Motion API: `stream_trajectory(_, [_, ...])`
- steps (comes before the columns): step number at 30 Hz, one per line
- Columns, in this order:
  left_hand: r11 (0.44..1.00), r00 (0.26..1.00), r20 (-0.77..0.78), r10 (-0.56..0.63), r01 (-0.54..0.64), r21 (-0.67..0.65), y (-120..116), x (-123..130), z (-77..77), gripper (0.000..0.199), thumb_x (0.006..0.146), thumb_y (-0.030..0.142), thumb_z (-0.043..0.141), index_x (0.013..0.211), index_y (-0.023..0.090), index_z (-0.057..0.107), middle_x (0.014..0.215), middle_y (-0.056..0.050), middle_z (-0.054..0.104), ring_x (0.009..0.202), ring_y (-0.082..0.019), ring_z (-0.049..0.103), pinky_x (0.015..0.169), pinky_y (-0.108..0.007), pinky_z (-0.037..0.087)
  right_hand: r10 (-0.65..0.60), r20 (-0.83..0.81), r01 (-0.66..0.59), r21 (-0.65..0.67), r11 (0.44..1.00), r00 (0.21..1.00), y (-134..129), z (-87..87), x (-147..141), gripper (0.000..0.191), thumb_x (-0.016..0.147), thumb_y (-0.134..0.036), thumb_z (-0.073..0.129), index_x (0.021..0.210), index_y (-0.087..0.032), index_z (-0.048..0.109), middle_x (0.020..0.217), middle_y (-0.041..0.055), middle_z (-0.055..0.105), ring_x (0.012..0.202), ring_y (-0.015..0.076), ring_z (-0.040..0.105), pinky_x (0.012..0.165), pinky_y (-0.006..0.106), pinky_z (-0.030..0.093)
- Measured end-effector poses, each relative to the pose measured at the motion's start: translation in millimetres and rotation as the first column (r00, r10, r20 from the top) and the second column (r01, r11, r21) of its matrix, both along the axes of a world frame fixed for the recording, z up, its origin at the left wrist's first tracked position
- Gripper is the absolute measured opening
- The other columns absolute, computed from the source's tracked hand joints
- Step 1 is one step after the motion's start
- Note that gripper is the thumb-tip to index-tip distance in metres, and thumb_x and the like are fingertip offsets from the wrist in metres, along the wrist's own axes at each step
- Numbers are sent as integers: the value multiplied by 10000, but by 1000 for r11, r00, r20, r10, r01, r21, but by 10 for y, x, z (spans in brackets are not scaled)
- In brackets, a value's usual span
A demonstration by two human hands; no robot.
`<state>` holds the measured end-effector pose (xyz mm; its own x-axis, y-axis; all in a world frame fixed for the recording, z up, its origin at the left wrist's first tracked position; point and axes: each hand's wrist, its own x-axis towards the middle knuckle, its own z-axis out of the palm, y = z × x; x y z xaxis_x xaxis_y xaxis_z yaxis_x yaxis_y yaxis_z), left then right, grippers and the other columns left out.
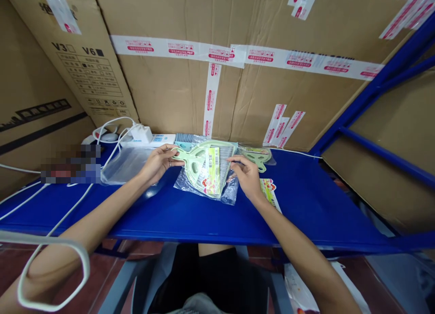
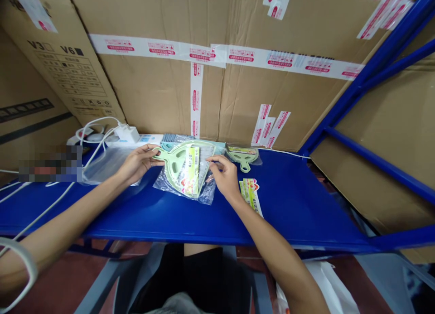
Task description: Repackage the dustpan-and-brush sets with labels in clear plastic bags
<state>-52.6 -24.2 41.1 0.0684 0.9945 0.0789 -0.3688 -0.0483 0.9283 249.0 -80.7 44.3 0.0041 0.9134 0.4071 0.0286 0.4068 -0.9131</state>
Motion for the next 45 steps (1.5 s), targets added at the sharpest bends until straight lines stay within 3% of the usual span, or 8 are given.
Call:
stream_trajectory(11, [1000,1000,-7,-5,5,-9,9,7,-14,117,829,65,743,922,118,696,744,-18,699,626,-181,751,707,-398,725,243,162,-230,-92,969,956,33,-76,38,441,884,-602,769,1121,-244,869,1220,104,644,915,228,666,620,331,642])
stream_trajectory(16, [1000,1000,-1,-3,3,-7,-3,14,-10,107,834,62,726,920,119,701,744,-21,701,631,-163,737,700,-373,723,195,499,-240,27,970,845,-17,-39,60,567,938,-447,751,1475,-268,705,1454,130,547,1401,340,538,1186,512,496])
stream_trajectory(19, [1000,1000,6,-10,10,7,-12,12,-5,109,841,65,729,935,113,705,756,-31,703,640,-160,735,680,-351,718,93,623,-195,97,976,776,-29,-49,50,613,912,-316,758,1517,-284,667,1464,131,520,1446,361,500,1285,556,349])
stream_trajectory(28, [998,1000,9,9,-9,-55,-14,33,11,100,861,47,692,932,116,675,753,-17,697,638,-201,776,684,-372,717,-40,472,-14,111,994,880,42,-130,32,643,794,-386,876,1410,-266,734,1326,108,528,1196,314,625,1027,502,588])
stream_trajectory(32, [993,999,21,25,-22,-114,4,22,-3,114,861,12,667,925,107,673,770,-32,704,659,-211,790,714,-380,718,46,45,-42,-82,996,998,34,-107,-40,517,840,-496,822,1283,-327,614,1286,59,610,953,220,681,650,325,625])
stream_trajectory(36, [991,999,36,18,-13,-131,16,12,-8,141,854,-6,671,936,108,672,790,-39,717,690,-220,803,782,-414,720,-46,-344,-66,-306,950,938,31,-20,-45,602,772,-518,842,1145,-342,403,1060,-35,703,707,164,675,487,251,531])
stream_trajectory(40, [992,999,40,-3,8,-128,3,33,-14,193,805,-13,705,941,120,679,796,-37,735,714,-226,806,834,-444,719,-8,-336,-161,-471,867,942,29,64,2,565,766,-573,831,1126,-285,505,855,-18,733,572,177,654,448,277,506])
stream_trajectory(45, [992,996,29,-84,87,-95,-29,67,-54,172,766,24,771,859,144,692,817,-54,760,805,-235,809,880,-445,713,-1,-217,-105,-475,874,976,19,53,29,531,697,-445,922,1109,-227,666,834,20,782,672,215,729,578,310,580])
